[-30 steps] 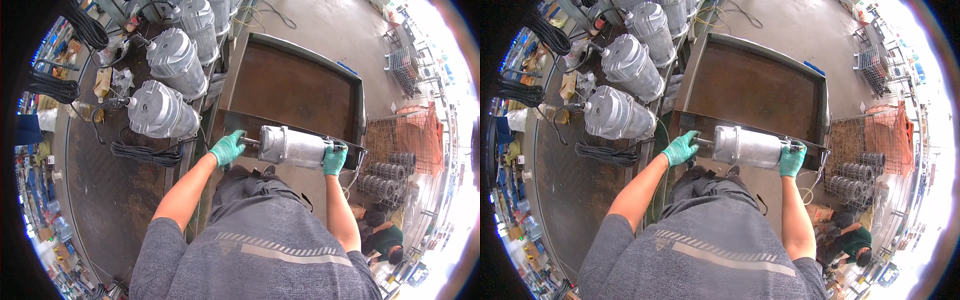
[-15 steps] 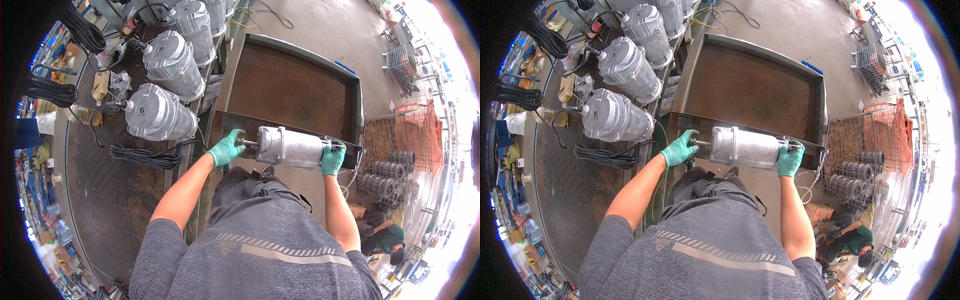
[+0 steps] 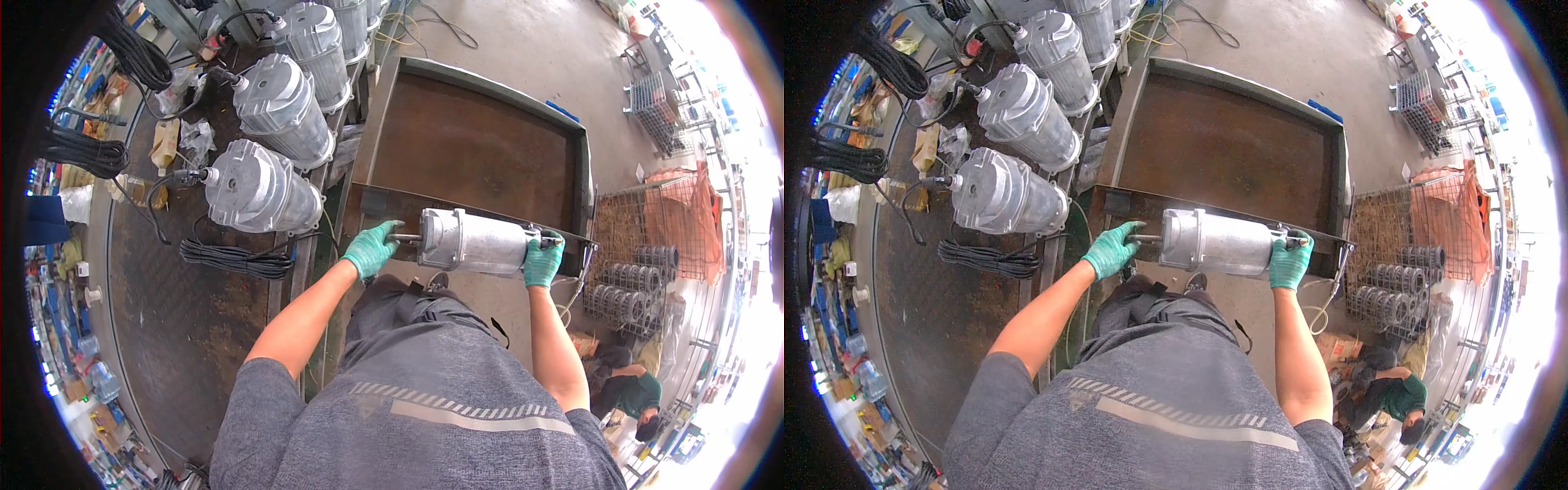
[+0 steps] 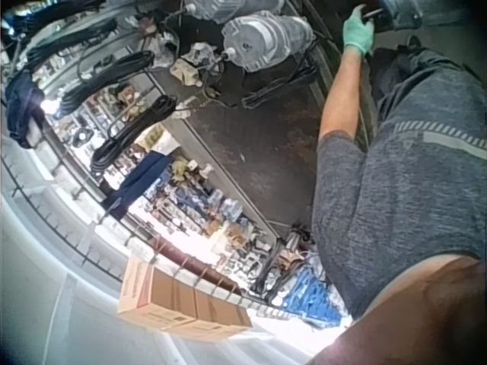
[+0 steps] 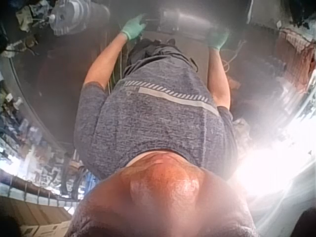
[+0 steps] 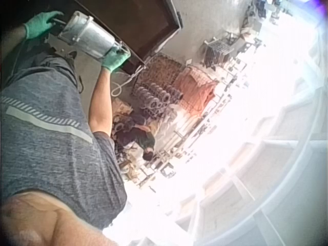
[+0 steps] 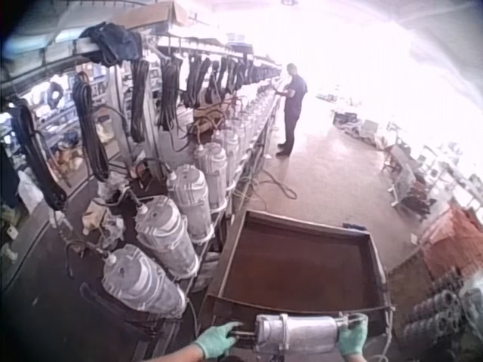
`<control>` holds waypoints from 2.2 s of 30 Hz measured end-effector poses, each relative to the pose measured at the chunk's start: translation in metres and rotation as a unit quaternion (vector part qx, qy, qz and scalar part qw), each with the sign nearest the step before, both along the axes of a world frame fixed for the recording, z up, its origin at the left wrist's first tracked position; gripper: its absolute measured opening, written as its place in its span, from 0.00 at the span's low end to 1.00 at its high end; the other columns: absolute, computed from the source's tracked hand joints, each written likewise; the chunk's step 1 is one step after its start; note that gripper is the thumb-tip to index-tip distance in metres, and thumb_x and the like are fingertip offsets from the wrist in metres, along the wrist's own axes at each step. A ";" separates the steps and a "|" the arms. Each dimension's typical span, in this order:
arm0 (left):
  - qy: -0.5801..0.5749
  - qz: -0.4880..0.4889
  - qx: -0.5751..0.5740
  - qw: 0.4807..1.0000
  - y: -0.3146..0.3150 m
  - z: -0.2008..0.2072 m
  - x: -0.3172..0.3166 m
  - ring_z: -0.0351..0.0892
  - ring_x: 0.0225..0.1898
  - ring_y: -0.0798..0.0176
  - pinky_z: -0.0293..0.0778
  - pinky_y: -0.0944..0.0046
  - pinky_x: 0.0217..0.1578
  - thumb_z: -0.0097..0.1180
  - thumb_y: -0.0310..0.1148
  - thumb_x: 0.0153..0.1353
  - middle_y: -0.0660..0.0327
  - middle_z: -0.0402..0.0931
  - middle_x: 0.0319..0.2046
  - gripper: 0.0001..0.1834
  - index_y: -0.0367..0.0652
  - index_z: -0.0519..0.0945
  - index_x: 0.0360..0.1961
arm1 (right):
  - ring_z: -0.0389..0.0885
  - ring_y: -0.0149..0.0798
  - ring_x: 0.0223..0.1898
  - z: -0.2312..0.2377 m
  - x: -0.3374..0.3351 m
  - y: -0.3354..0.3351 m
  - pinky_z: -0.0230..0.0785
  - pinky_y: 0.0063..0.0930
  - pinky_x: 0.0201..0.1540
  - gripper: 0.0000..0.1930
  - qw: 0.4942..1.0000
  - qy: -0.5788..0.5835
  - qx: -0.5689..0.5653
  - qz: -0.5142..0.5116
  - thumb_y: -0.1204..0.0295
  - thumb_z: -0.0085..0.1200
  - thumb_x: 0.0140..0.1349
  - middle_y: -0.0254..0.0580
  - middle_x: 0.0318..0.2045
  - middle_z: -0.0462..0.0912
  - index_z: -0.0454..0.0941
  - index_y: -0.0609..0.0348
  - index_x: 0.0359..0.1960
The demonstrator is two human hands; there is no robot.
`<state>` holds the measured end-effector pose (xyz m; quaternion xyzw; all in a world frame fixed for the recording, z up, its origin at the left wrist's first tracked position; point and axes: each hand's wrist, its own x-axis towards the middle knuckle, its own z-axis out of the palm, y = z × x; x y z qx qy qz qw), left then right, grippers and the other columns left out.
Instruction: The person, wearing green gloves, places a silver metal pump housing into a tank of water to check for leaks, rotates it while submerged, removes it, and then retrieves a bundle of black wires from a nearby table.
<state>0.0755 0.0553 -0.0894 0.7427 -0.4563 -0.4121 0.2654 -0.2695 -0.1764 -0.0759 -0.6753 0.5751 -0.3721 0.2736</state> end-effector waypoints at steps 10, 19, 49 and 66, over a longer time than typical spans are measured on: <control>0.221 0.085 -0.093 0.967 0.005 -0.002 0.004 0.82 0.30 0.68 0.78 0.65 0.30 0.59 0.42 0.72 0.64 0.84 0.32 0.25 0.49 0.76 0.68 | 0.75 0.31 0.34 0.004 0.008 0.001 0.73 0.28 0.46 0.09 0.999 -0.038 0.012 0.026 0.78 0.59 0.65 0.34 0.36 0.77 0.73 0.58 0.43; 0.296 0.076 0.003 0.952 0.001 0.020 0.002 0.83 0.53 0.52 0.77 0.55 0.54 0.59 0.35 0.68 0.50 0.81 0.57 0.40 0.42 0.58 0.78 | 0.76 0.36 0.35 0.003 -0.001 0.000 0.74 0.32 0.44 0.10 0.997 0.050 -0.052 0.016 0.77 0.61 0.61 0.40 0.39 0.76 0.74 0.57 0.43; 0.319 0.046 0.050 0.945 -0.004 0.016 0.017 0.84 0.37 0.63 0.81 0.67 0.31 0.63 0.35 0.70 0.54 0.78 0.52 0.40 0.41 0.57 0.78 | 0.82 0.50 0.35 0.021 0.006 0.010 0.77 0.40 0.43 0.16 0.999 0.025 0.000 -0.033 0.73 0.63 0.57 0.45 0.39 0.78 0.72 0.55 0.45; 0.001 0.003 0.053 0.999 -0.012 0.042 -0.003 0.85 0.26 0.56 0.78 0.57 0.28 0.66 0.39 0.67 0.53 0.85 0.28 0.15 0.38 0.83 0.44 | 0.79 0.38 0.26 0.011 0.006 0.006 0.76 0.34 0.36 0.12 0.988 0.096 -0.119 -0.035 0.77 0.58 0.59 0.40 0.29 0.77 0.73 0.55 0.44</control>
